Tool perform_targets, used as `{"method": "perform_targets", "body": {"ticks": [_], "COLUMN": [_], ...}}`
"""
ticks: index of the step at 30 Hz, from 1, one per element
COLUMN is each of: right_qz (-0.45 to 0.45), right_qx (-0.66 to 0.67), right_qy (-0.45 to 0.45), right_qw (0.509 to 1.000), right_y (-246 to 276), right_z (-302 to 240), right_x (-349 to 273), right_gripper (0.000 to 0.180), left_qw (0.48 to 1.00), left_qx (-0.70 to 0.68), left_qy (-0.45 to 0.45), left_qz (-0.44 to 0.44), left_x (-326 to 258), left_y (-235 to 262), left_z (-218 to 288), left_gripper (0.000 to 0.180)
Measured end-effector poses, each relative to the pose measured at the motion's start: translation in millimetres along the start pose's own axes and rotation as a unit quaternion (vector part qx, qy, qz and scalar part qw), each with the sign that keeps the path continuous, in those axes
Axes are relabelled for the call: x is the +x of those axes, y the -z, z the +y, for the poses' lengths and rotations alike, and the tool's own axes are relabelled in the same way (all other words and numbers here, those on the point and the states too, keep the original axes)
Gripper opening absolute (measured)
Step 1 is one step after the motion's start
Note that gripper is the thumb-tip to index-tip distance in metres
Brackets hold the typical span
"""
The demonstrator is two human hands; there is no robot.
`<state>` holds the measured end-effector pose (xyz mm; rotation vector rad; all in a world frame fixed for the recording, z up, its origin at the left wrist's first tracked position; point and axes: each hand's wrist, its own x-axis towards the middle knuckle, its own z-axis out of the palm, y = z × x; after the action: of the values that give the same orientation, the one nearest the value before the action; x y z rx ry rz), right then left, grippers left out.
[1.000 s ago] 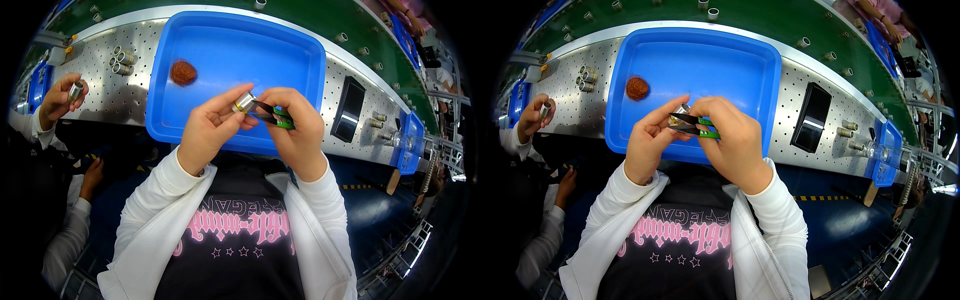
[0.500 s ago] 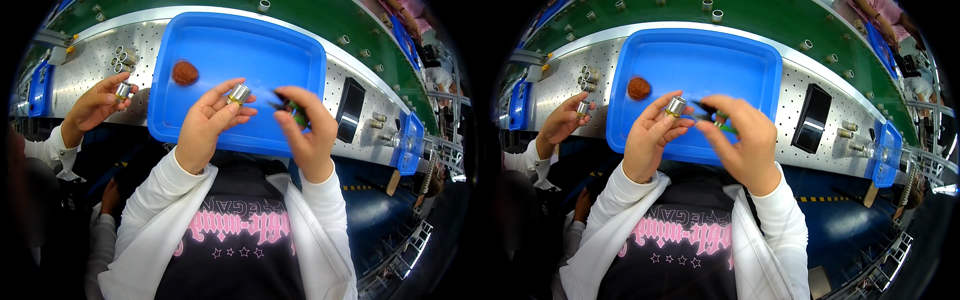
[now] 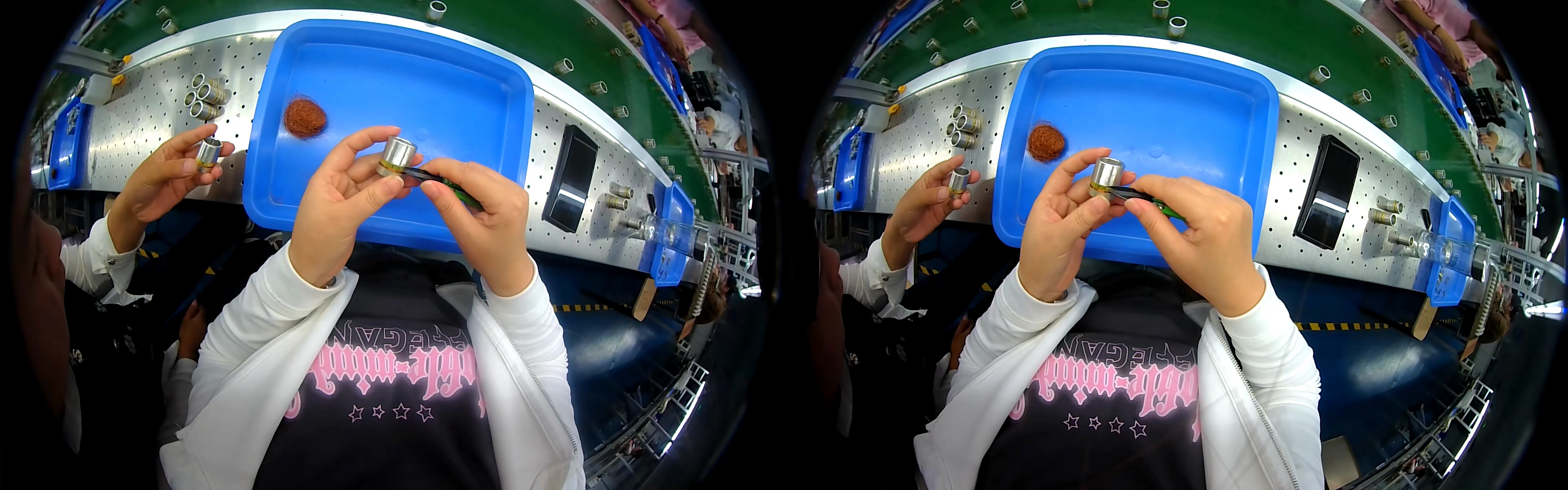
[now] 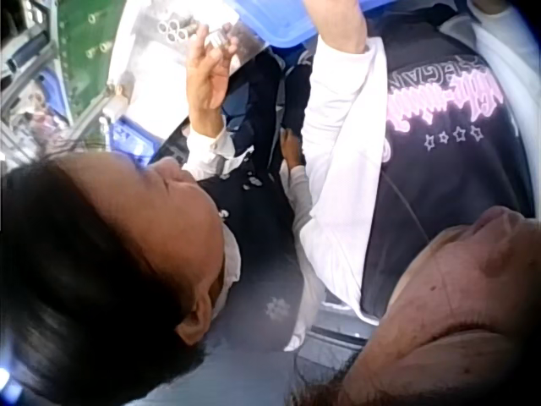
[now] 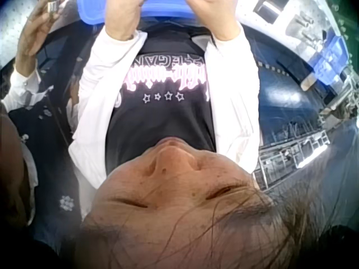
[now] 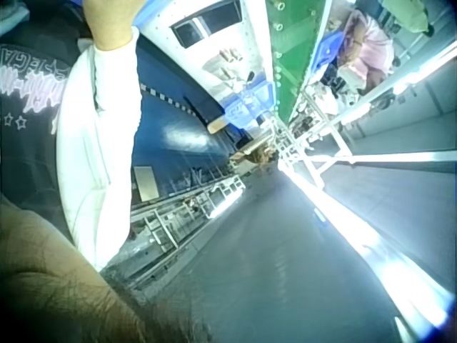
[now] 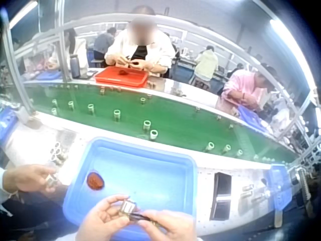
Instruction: The person picks up small cylindrical metal parts from a blue tray and uses a pair of green-handled pliers to trim or deburr the edges. The person repeatedly rotates the parts and applies the pliers to the edges before placing them back on the tray.
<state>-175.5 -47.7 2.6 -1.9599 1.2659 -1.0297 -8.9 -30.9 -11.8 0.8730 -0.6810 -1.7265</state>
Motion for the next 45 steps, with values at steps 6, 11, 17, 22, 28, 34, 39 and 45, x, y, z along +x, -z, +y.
{"method": "perform_targets", "body": {"ticks": [6,11,17,22,28,34,39,45], "right_qz": [-0.019,-0.013,-0.027,-0.094,0.056,0.14,0.166,0.184], "right_qx": [-0.027,-0.019,0.069,0.217,0.124,-0.069,-0.172,-0.145], "right_qy": [-0.011,-0.008,-0.109,-0.181,-0.155,-0.16,-0.16,-0.171], "right_qw": [0.999,1.0,0.991,0.954,0.979,0.975,0.958,0.957], "right_y": [5,6,7,7,29,59,72,74], "right_z": [-5,-3,-7,-4,38,76,104,106], "right_x": [0,0,2,4,7,2,-2,-5], "right_gripper": [0.012,0.012,0.018,0.012,0.013,0.015,0.017,0.016], "left_qw": [1.0,1.0,1.0,0.996,0.995,0.993,0.986,0.683], "left_qx": [0.002,0.011,0.023,-0.003,0.088,0.101,0.159,0.604], "left_qy": [-0.009,0.0,0.009,0.02,0.004,0.03,-0.048,-0.404], "left_qz": [0.001,-0.001,-0.008,-0.09,-0.046,-0.048,-0.005,0.064], "left_x": [-1,-1,-2,-1,-6,-10,-12,-7], "left_y": [-2,-1,3,5,14,19,23,47], "left_z": [0,-1,-2,-11,-3,1,3,24], "left_gripper": [0.044,0.045,0.045,0.046,0.044,0.034,0.027,0.013]}}
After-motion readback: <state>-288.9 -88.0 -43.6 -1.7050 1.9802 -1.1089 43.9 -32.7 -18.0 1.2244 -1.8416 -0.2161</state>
